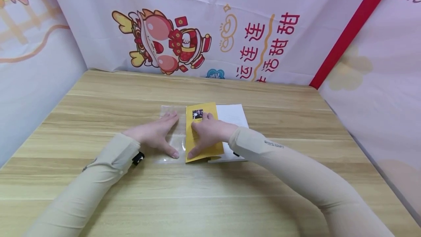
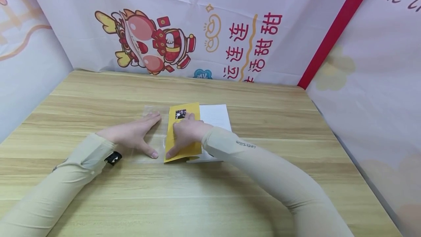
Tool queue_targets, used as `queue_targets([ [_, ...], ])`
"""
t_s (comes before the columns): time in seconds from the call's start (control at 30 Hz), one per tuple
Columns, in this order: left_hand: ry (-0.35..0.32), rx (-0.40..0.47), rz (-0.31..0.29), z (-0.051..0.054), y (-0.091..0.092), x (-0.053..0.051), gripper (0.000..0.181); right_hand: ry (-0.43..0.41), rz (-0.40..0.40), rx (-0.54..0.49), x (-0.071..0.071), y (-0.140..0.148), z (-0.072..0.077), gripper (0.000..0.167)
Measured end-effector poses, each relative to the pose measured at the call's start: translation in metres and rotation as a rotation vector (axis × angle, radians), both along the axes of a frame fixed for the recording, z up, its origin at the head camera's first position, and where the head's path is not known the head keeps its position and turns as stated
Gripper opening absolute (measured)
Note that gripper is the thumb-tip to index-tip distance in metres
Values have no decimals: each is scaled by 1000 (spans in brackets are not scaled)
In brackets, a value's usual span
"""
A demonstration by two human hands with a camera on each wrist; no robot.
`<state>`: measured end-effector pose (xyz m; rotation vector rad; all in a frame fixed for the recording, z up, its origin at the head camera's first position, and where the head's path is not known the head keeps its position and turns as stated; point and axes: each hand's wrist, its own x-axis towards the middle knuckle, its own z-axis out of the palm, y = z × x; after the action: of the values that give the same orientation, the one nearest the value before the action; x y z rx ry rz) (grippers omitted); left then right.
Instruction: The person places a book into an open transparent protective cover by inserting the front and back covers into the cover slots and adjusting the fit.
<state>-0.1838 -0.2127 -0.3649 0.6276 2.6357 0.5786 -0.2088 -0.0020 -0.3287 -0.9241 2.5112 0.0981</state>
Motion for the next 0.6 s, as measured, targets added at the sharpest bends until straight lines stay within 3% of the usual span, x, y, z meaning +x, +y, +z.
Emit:
queue_targets([
  [0.2, 5, -11, 6, 1, 0, 2, 137, -27, -28, 29, 3, 5, -1, 124],
  [0.37, 16, -6, 0, 1, 0, 3, 133, 17, -36, 23, 5, 6, -5, 123],
  [0.6, 24, -3, -8, -1, -2, 2, 130, 37, -106, -28, 4, 10, -7, 123],
])
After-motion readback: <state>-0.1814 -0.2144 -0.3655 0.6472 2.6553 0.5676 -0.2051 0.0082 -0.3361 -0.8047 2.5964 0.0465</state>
